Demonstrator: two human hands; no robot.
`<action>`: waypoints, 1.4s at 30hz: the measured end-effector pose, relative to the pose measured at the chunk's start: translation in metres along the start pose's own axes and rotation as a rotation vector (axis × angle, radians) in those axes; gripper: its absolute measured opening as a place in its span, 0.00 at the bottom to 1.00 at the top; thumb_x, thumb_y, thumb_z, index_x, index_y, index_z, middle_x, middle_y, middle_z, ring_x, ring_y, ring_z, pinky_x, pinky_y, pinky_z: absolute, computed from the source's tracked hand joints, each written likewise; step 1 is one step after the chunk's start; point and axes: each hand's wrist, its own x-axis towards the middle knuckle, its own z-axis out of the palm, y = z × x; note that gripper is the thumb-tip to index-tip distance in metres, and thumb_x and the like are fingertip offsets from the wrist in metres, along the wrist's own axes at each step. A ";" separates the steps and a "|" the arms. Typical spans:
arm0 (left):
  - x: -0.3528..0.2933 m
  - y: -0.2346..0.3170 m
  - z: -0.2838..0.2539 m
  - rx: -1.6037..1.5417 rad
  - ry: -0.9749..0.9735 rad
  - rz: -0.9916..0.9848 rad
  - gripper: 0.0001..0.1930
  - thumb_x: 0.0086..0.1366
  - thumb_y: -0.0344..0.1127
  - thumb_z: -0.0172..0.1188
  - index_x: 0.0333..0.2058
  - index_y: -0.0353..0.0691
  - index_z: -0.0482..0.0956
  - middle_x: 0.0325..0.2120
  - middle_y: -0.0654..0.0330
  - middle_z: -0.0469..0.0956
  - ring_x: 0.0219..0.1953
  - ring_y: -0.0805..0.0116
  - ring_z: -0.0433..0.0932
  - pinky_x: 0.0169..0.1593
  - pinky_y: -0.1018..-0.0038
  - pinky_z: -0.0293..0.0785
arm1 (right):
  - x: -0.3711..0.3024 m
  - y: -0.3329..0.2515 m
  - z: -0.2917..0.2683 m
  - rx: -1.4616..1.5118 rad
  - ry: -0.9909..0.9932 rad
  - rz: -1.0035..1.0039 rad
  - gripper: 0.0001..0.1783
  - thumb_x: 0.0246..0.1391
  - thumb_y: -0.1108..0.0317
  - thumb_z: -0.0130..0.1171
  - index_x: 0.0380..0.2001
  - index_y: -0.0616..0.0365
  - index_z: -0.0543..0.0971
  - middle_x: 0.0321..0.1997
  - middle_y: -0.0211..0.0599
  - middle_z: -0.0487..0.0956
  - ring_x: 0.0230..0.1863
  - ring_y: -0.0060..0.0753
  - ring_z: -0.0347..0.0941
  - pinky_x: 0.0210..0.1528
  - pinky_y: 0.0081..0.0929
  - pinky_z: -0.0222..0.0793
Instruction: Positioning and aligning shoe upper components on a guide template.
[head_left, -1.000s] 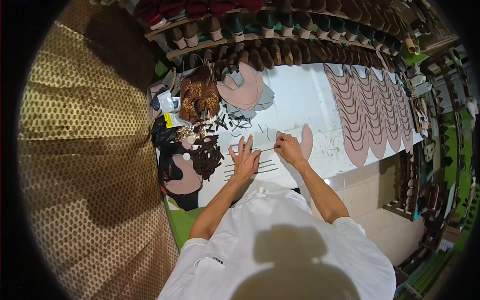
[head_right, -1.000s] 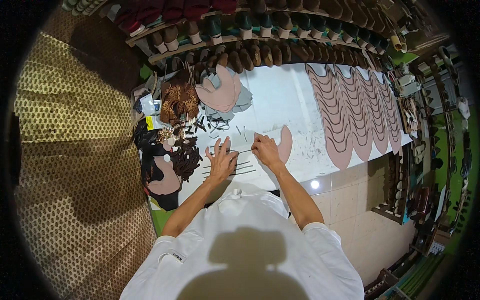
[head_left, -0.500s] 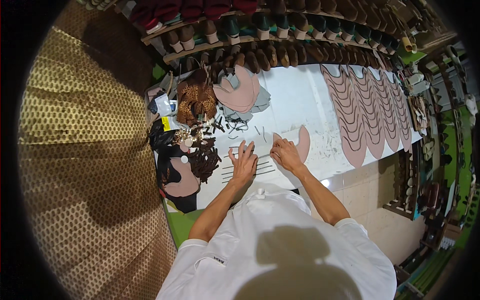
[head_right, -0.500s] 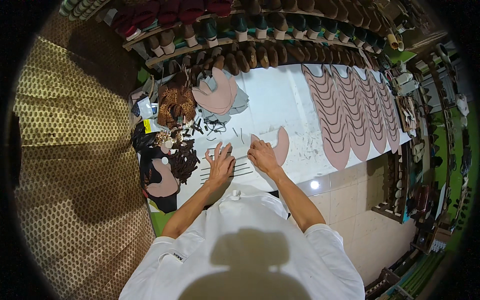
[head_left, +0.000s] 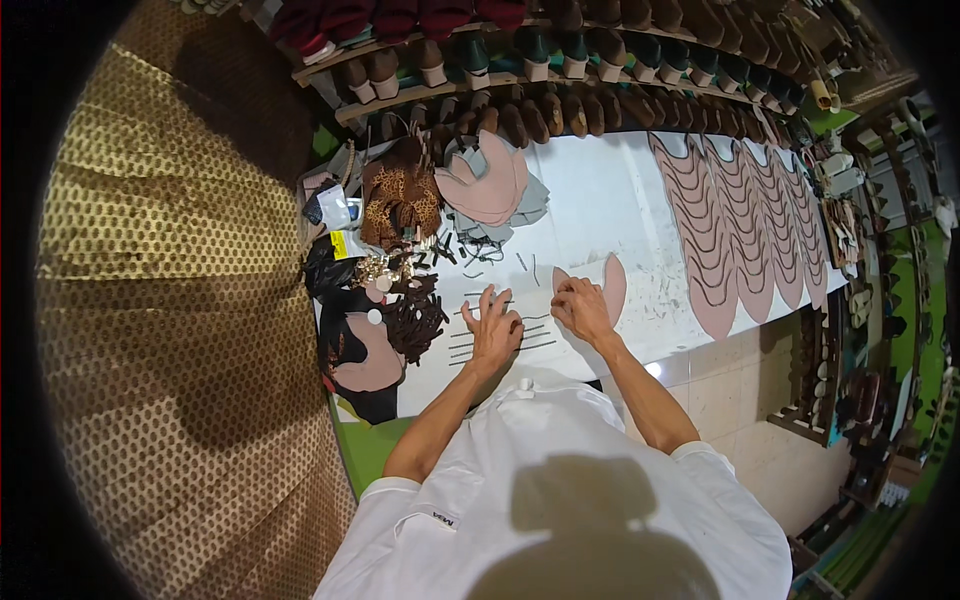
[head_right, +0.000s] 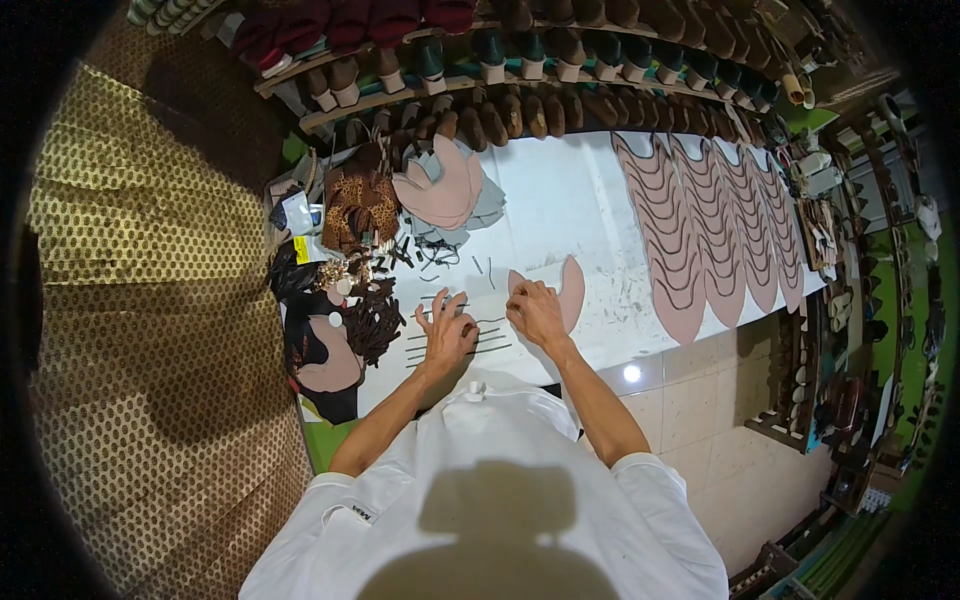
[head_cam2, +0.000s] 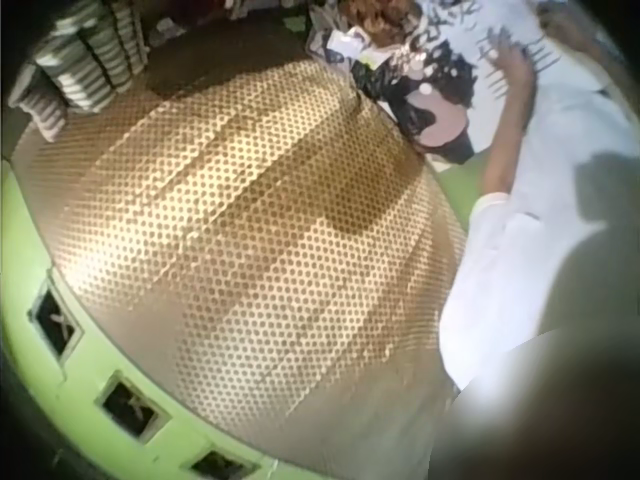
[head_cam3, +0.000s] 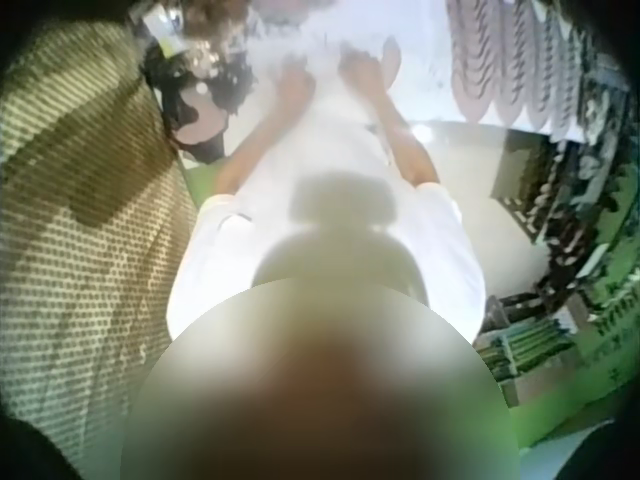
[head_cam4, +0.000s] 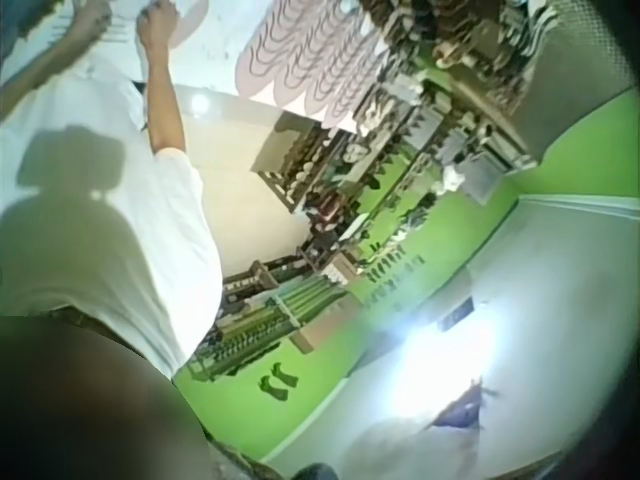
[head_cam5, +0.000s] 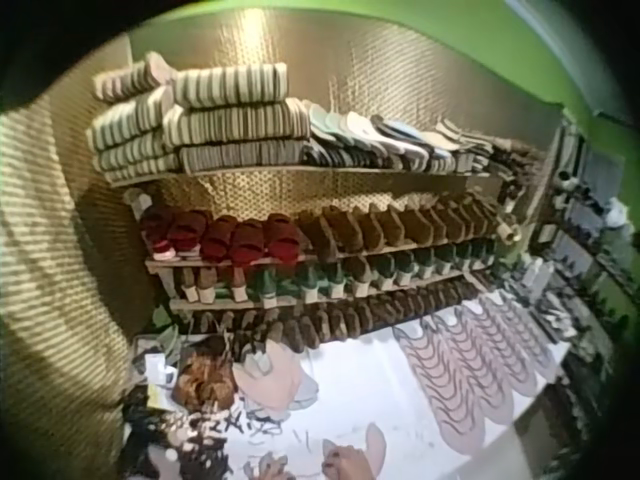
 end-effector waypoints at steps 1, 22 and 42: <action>0.001 0.001 0.000 -0.005 -0.006 -0.017 0.03 0.54 0.33 0.70 0.27 0.47 0.85 0.63 0.57 0.71 0.73 0.46 0.56 0.66 0.28 0.39 | 0.001 0.000 -0.001 -0.008 0.016 0.011 0.08 0.51 0.62 0.71 0.34 0.50 0.88 0.47 0.30 0.80 0.51 0.41 0.73 0.54 0.43 0.64; -0.024 -0.054 -0.014 0.100 0.239 -0.126 0.07 0.60 0.38 0.71 0.38 0.51 0.89 0.70 0.58 0.66 0.74 0.47 0.54 0.67 0.31 0.38 | 0.032 -0.029 0.025 0.021 0.013 -0.097 0.07 0.52 0.62 0.70 0.33 0.50 0.88 0.47 0.32 0.79 0.54 0.40 0.72 0.55 0.43 0.64; -0.040 -0.101 -0.067 0.159 0.109 -0.002 0.07 0.65 0.41 0.69 0.38 0.46 0.88 0.68 0.60 0.67 0.74 0.50 0.53 0.67 0.31 0.37 | 0.038 -0.051 0.041 -0.003 -0.100 -0.187 0.06 0.56 0.61 0.66 0.34 0.49 0.86 0.45 0.29 0.77 0.53 0.38 0.70 0.55 0.40 0.62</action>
